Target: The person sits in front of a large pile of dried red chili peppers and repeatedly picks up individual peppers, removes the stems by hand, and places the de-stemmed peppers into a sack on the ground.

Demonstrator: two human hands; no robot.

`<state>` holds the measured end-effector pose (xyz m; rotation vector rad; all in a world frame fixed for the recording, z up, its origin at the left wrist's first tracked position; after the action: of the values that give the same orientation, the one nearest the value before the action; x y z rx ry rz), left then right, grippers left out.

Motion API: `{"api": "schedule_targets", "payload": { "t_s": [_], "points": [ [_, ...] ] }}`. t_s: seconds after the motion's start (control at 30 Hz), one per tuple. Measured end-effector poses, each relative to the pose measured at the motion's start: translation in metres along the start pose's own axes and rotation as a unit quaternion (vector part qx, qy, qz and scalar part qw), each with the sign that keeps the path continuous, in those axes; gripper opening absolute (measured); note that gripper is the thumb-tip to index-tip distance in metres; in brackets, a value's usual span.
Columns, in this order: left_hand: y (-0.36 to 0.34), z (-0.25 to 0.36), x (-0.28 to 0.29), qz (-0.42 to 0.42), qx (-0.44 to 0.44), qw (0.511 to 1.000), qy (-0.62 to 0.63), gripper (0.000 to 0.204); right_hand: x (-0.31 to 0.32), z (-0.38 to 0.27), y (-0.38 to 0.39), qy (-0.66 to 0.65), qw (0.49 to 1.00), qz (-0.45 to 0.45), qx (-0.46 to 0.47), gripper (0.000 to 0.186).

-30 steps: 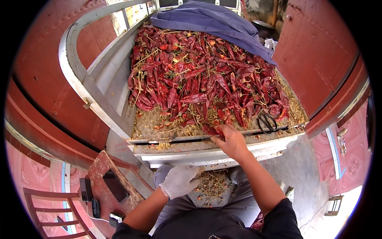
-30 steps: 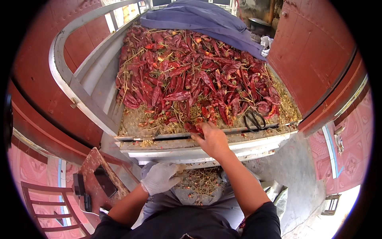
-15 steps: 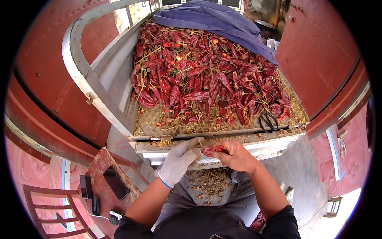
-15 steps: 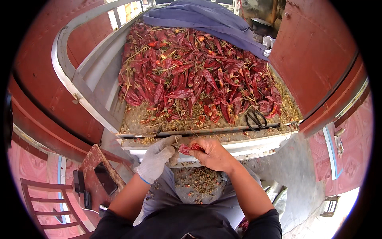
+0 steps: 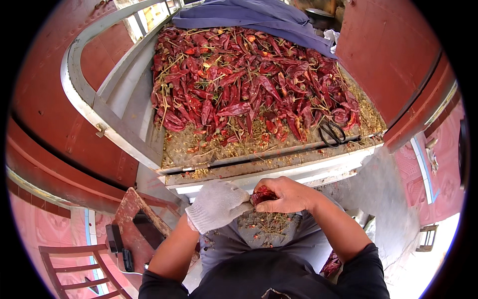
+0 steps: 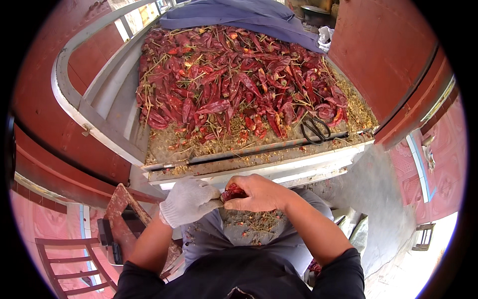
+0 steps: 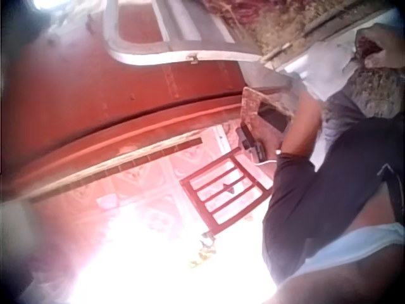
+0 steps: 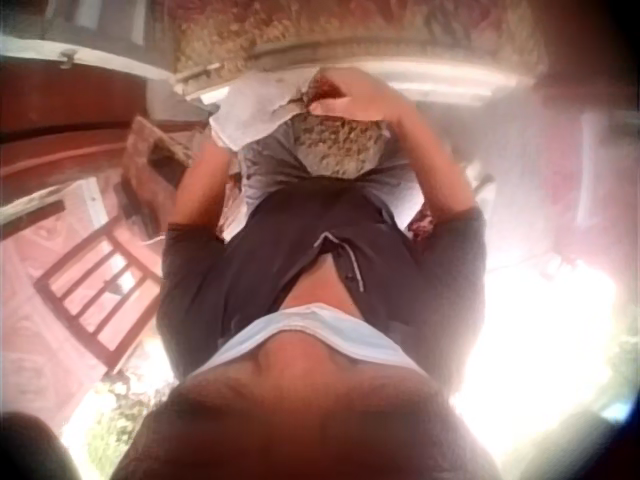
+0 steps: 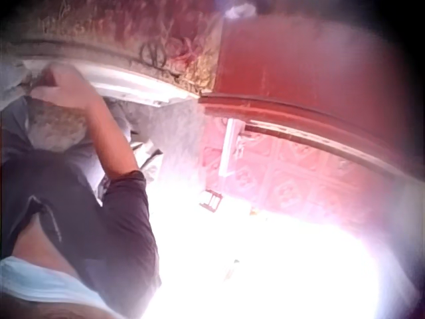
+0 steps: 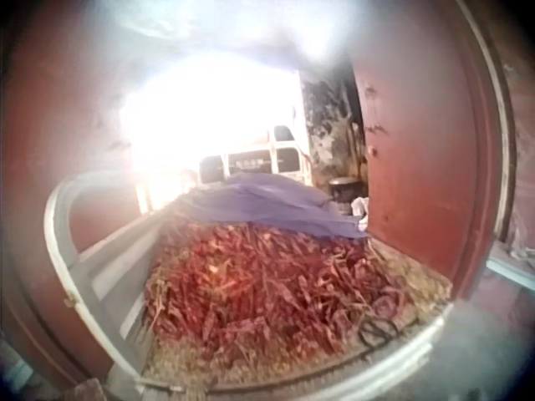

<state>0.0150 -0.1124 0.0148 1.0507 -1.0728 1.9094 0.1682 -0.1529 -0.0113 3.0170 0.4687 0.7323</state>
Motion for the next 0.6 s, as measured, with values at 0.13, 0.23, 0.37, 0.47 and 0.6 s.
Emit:
{"api": "schedule_targets", "payload": {
  "t_s": [0.13, 0.23, 0.37, 0.47, 0.6],
  "points": [
    [-0.003, 0.014, -0.001, -0.020, -0.086, 0.995, -0.055, 0.014, -0.014, 0.001, -0.008, -0.033, 0.994, -0.100, -0.011, 0.035],
    [-0.009, 0.008, 0.007, 0.014, -0.044, 0.999, 0.001, 0.015, -0.028, 0.022, -0.002, -0.249, 0.964, -0.028, -0.088, 0.027],
    [0.005, 0.006, -0.012, 0.121, 0.058, 0.991, 0.007, 0.012, -0.059, 0.055, 0.014, -0.486, 0.861, 0.115, -0.094, 0.022],
    [0.013, 0.010, -0.027, 0.175, 0.172, 0.968, 0.058, 0.014, -0.066, 0.058, 0.023, -0.601, 0.774, 0.178, -0.091, 0.017],
    [0.024, -0.002, -0.059, 0.090, 0.243, 0.959, 0.118, 0.023, -0.034, 0.082, 0.057, -0.619, 0.734, 0.263, -0.090, 0.021]
  ]
}}
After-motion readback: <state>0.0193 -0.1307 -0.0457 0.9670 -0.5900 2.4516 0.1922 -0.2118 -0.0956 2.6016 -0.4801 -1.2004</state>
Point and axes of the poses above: each hand's wrist, its own y-axis away from the middle knuckle, its own x-axis out of the back of the hand, z = x × y, the point moved 7 cm from there along -y, towards the middle knuckle, and after that the axes turned 10 degrees about z, right-handed, at the moved point
